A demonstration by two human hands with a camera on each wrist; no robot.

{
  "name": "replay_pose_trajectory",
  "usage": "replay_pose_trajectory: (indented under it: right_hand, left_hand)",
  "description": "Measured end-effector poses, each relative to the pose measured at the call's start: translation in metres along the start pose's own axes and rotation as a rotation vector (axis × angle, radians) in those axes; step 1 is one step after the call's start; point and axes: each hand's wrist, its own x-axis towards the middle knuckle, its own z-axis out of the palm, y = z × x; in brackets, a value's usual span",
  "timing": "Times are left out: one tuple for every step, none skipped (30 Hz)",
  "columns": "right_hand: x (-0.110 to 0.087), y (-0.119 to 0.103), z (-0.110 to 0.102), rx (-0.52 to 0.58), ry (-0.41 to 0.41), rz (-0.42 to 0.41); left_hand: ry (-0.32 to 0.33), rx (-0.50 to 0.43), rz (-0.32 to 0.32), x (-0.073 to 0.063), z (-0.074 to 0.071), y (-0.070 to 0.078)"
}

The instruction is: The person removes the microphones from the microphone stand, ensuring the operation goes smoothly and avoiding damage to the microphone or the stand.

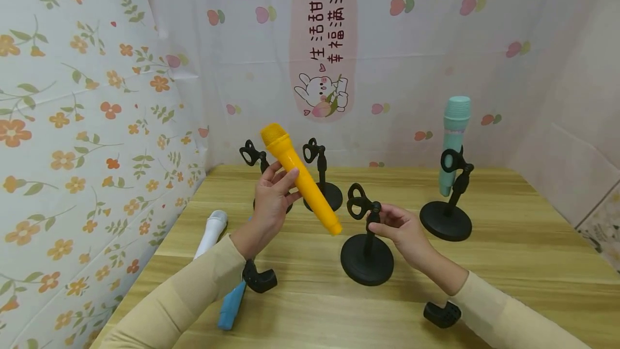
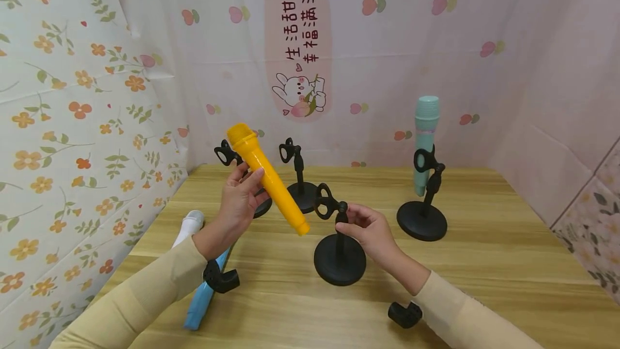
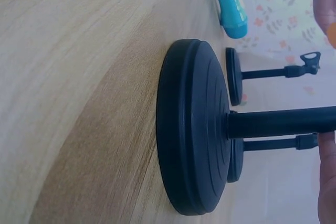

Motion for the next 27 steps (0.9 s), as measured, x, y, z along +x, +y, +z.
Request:
replay_pose_trajectory:
  right_hand:
    - [-0.0002, 0.0000, 0.0000, -0.001, 0.003, 0.001]
    - [-0.0003, 0.0000, -0.0001, -0.001, 0.004, 0.003]
    - [-0.0004, 0.0000, -0.0001, -0.002, 0.005, 0.003]
    - [-0.0004, 0.0001, -0.0002, -0.002, 0.005, 0.001]
    - [-0.0004, 0.0003, -0.0003, -0.002, 0.005, -0.001]
    - [-0.0003, 0.0005, -0.0004, -0.001, 0.004, -0.003]
    - [-0.0002, 0.0007, -0.0004, 0.002, 0.002, -0.006]
    - [0.0000, 0.0010, -0.0005, 0.004, 0.000, -0.009]
    - [0.0001, 0.0012, -0.0006, 0.007, -0.004, -0.011]
    - [0.0001, 0.0014, -0.0006, 0.011, -0.006, -0.014]
    - [0.0001, 0.0016, -0.0006, 0.016, -0.010, -0.016]
    - [0.0001, 0.0017, -0.0006, 0.021, -0.013, -0.017]
    - [0.0001, 0.0017, -0.0006, 0.023, -0.016, -0.019]
    - [0.0002, 0.0018, -0.0006, 0.026, -0.019, -0.021]
    - [0.0002, 0.0018, -0.0006, 0.029, -0.021, -0.023]
    - [0.0003, 0.0018, -0.0006, 0.033, -0.022, -0.026]
    - [0.0004, 0.0019, -0.0006, 0.037, -0.025, -0.029]
    - [0.0006, 0.0019, -0.0007, 0.039, -0.027, -0.030]
    - [0.0008, 0.0019, -0.0007, 0.042, -0.030, -0.032]
    - [0.0010, 0.0019, -0.0009, 0.044, -0.030, -0.032]
    - [0.0011, 0.0019, -0.0011, 0.045, -0.031, -0.031]
    - [0.0014, 0.0017, -0.0012, 0.045, -0.031, -0.030]
    - [0.0016, 0.0016, -0.0015, 0.043, -0.029, -0.025]
    - [0.0017, 0.0014, -0.0018, 0.039, -0.027, -0.022]
    - [0.0018, 0.0013, -0.0021, 0.034, -0.025, -0.018]
    - [0.0019, 0.0012, -0.0022, 0.030, -0.022, -0.016]
    - [0.0020, 0.0010, -0.0024, 0.028, -0.021, -0.014]
  left_hand:
    - [-0.001, 0.006, -0.001, -0.0003, -0.0001, -0.0005]
    - [-0.001, 0.011, -0.002, -0.0007, -0.0002, -0.0010]
    - [-0.002, 0.019, -0.005, -0.0008, -0.0005, -0.0015]
    - [-0.004, 0.026, -0.007, -0.0010, -0.0009, -0.0020]
    - [-0.005, 0.031, -0.012, -0.0014, -0.0012, -0.0024]
    - [-0.008, 0.040, -0.017, -0.0016, -0.0017, -0.0028]
    - [-0.008, 0.046, -0.021, -0.0019, -0.0022, -0.0033]
    - [-0.008, 0.055, -0.027, -0.0020, -0.0028, -0.0036]
    - [-0.010, 0.065, -0.034, -0.0021, -0.0033, -0.0040]
    - [-0.010, 0.075, -0.041, -0.0023, -0.0038, -0.0044]
    - [-0.010, 0.088, -0.048, -0.0025, -0.0043, -0.0048]
    - [-0.011, 0.104, -0.053, -0.0028, -0.0050, -0.0053]
    - [-0.010, 0.115, -0.060, -0.0032, -0.0054, -0.0057]
    - [-0.009, 0.127, -0.067, -0.0035, -0.0058, -0.0061]
    - [-0.007, 0.139, -0.074, -0.0039, -0.0063, -0.0065]
    - [-0.006, 0.151, -0.080, -0.0044, -0.0067, -0.0068]
    - [-0.006, 0.162, -0.083, -0.0047, -0.0072, -0.0072]
    - [-0.004, 0.173, -0.088, -0.0050, -0.0077, -0.0076]
    - [-0.002, 0.182, -0.093, -0.0053, -0.0080, -0.0078]
    - [-0.002, 0.196, -0.095, -0.0056, -0.0083, -0.0078]
    - [0.000, 0.207, -0.098, -0.0060, -0.0085, -0.0079]
    - [0.000, 0.219, -0.101, -0.0064, -0.0088, -0.0081]
    - [0.000, 0.230, -0.104, -0.0067, -0.0090, -0.0082]
    - [0.002, 0.240, -0.108, -0.0073, -0.0091, -0.0083]
    - [0.002, 0.252, -0.112, -0.0077, -0.0092, -0.0085]
    - [0.004, 0.263, -0.118, -0.0080, -0.0094, -0.0088]
    - [0.004, 0.272, -0.124, -0.0083, -0.0098, -0.0093]
